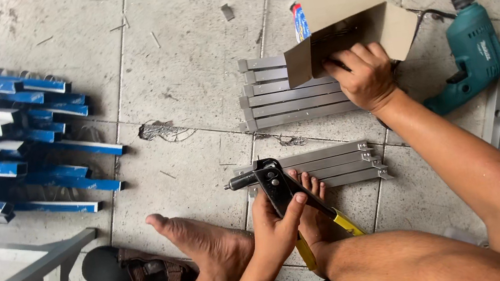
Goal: The person joins metal strips together by inserting pins and using a hand riveter while sitting on the floor.
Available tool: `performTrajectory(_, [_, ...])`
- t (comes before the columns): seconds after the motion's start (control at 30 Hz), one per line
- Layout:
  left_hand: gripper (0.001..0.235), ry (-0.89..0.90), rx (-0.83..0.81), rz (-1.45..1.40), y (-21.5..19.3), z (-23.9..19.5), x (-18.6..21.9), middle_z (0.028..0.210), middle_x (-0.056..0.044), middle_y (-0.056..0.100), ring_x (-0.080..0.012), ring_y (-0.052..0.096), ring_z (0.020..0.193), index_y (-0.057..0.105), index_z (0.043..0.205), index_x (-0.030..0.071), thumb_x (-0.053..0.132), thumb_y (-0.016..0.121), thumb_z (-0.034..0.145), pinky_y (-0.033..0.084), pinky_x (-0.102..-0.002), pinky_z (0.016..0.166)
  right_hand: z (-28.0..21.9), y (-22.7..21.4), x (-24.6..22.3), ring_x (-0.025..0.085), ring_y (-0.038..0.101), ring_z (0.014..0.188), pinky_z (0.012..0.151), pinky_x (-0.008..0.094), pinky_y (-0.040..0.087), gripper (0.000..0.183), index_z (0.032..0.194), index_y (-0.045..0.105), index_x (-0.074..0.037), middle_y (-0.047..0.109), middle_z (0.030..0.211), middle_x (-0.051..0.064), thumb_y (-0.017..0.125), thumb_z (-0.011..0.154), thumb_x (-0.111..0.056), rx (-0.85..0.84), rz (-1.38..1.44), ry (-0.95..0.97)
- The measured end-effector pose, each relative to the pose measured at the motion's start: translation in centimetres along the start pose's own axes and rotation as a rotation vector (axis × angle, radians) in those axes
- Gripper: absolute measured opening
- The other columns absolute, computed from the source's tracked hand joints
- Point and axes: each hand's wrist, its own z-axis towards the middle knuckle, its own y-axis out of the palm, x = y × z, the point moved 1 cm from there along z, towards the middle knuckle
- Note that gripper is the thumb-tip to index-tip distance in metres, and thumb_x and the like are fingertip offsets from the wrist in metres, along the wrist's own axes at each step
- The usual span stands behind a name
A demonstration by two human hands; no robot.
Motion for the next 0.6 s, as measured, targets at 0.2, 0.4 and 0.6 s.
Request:
performTrajectory(0.2, [0.039, -0.012, 0.031, 0.016, -0.2, -0.4, -0.3, 0.113, -0.009, 0.077, -0.016, 0.071, 0.103, 0.068, 0.117, 0.005, 0.03, 0.071, 0.087, 0.056, -0.03, 0.088, -1.0, 4.2, -0.6, 0.021, 0.059, 0.08, 0.06, 0.033, 0.039, 0.013, 0.092, 0.08, -0.024, 0.074, 0.095, -0.002, 0.08, 0.091, -0.01, -0.151, 0.028, 0.147])
performTrajectory(0.4, [0.035, -0.032, 0.04, 0.031, -0.4, 0.1, 0.3, 0.11, -0.007, 0.078, -0.0154, 0.072, 0.101, 0.07, 0.113, 0.006, 0.03, 0.071, 0.088, 0.057, -0.031, 0.087, 4.6, 6.0, 2.2, 0.031, 0.07, 0.094, 0.073, 0.046, 0.064, 0.025, 0.113, 0.077, -0.006, 0.074, 0.108, 0.017, 0.067, 0.096, -0.021, -0.611, 0.495, 0.385])
performTrajectory(0.6, [0.034, -0.036, 0.006, -0.027, 0.0, 0.9, 1.9, 0.113, -0.007, 0.076, -0.0185, 0.073, 0.107, 0.067, 0.114, 0.005, 0.027, 0.07, 0.089, 0.058, -0.032, 0.096, 10.9, 6.3, 4.8, 0.027, 0.072, 0.064, 0.056, 0.043, 0.059, 0.056, 0.149, 0.051, -0.008, 0.076, 0.089, 0.019, 0.044, 0.093, -0.005, -1.182, 0.698, 0.948])
